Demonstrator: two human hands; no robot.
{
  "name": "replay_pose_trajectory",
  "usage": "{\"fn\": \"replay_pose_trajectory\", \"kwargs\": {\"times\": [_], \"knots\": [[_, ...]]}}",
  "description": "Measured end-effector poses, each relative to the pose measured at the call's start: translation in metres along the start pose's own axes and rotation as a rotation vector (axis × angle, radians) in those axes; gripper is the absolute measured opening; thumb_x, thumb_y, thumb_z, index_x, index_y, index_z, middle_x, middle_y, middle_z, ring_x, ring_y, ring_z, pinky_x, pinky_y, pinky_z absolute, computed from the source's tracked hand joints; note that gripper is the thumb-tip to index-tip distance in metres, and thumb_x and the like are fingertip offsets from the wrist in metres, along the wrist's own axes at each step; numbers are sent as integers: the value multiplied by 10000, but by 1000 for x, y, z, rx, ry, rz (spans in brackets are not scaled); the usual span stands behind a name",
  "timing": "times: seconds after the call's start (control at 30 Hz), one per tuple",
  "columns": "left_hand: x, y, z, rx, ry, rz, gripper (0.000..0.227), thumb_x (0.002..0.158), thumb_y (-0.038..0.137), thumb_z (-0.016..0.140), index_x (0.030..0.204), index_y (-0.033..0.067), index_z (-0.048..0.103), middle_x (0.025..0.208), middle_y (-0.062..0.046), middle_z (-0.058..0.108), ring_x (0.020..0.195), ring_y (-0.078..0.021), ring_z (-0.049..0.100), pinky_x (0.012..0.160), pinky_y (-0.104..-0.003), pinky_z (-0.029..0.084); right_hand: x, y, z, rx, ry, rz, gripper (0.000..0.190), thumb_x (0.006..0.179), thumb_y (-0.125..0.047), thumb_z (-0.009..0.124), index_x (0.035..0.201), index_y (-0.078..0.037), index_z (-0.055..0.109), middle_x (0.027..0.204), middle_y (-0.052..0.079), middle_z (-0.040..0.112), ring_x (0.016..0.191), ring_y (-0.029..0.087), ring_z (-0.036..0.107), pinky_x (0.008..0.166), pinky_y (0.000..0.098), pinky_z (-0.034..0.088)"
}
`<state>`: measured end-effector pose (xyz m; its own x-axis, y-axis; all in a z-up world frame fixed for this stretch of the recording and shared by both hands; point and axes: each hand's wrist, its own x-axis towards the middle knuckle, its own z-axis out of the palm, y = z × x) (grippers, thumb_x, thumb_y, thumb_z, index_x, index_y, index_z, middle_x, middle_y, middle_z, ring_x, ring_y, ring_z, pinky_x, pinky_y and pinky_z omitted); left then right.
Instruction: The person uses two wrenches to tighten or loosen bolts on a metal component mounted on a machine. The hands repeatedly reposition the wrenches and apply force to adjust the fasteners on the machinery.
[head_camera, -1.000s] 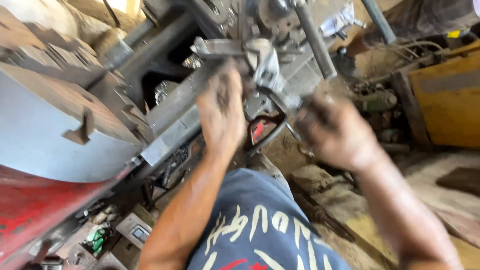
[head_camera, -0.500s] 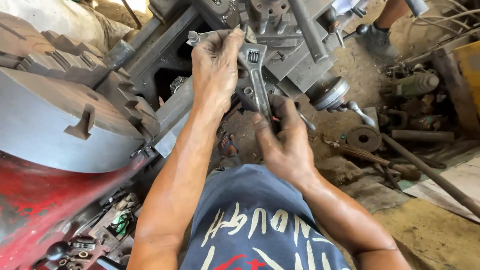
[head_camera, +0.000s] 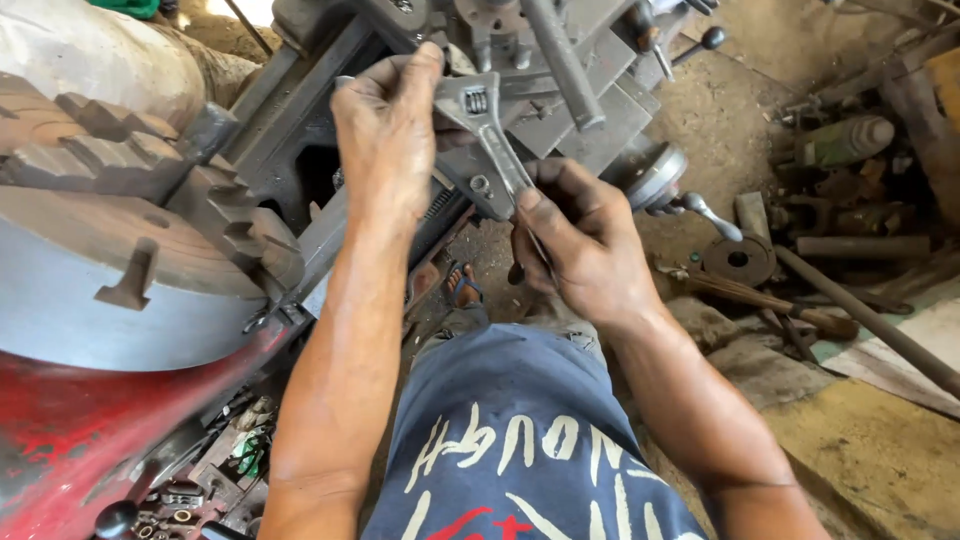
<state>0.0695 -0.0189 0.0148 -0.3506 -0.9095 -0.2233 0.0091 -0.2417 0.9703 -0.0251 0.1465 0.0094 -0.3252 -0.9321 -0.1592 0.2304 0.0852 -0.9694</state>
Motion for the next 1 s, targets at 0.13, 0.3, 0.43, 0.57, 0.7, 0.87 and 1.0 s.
{"fn": "replay_pose_trajectory", "kwargs": {"times": [0.13,0.3,0.43,0.57,0.7,0.87,1.0], "knots": [[0,3,-9,127,-92,47,369,930,327,665,953,-31,748,723,-144,768,536,-190,756,526,-265,688,5,-32,-22,-337,-56,-83,153,1076,-121,547,1132,-1,624,759,32,571,476,96,554,409,216,500],[13,6,-3,61,-55,-29,309,883,330,692,820,29,726,671,-106,721,511,-210,724,504,-320,681,18,-32,-25,-449,-10,-80,149,1061,-107,567,1120,-1,654,720,47,643,436,108,573,368,255,503],[7,15,2,136,51,-139,288,886,324,698,820,50,758,675,-70,735,534,-183,718,468,-304,638,12,-7,-13,-308,76,-79,130,1063,-177,578,980,-77,588,661,-19,511,534,66,485,448,275,407],[5,7,-7,89,-50,-152,217,982,166,697,938,-35,764,739,-147,765,531,-212,720,487,-281,639,20,-28,-37,-287,-109,199,148,1066,-205,551,990,-85,595,764,52,671,566,136,600,481,269,514],[21,3,-2,-12,0,-114,317,863,286,745,833,-30,749,708,-159,747,510,-256,728,483,-346,666,38,-16,-46,-260,-158,-17,192,1069,-216,555,956,-64,586,627,8,568,469,102,540,399,268,454],[11,6,-6,-72,-24,-190,309,850,273,759,874,-35,751,716,-207,757,548,-286,750,531,-340,675,31,-19,-36,-466,-95,81,232,1091,-213,543,892,-96,564,660,7,637,514,95,450,464,281,363],[24,13,-8,-25,-28,-236,278,902,237,745,859,-36,711,802,-173,721,500,-276,693,537,-404,673,39,-40,-38,-477,-117,106,387,1086,-264,538,737,-95,535,539,5,538,470,108,467,457,312,373]]}}
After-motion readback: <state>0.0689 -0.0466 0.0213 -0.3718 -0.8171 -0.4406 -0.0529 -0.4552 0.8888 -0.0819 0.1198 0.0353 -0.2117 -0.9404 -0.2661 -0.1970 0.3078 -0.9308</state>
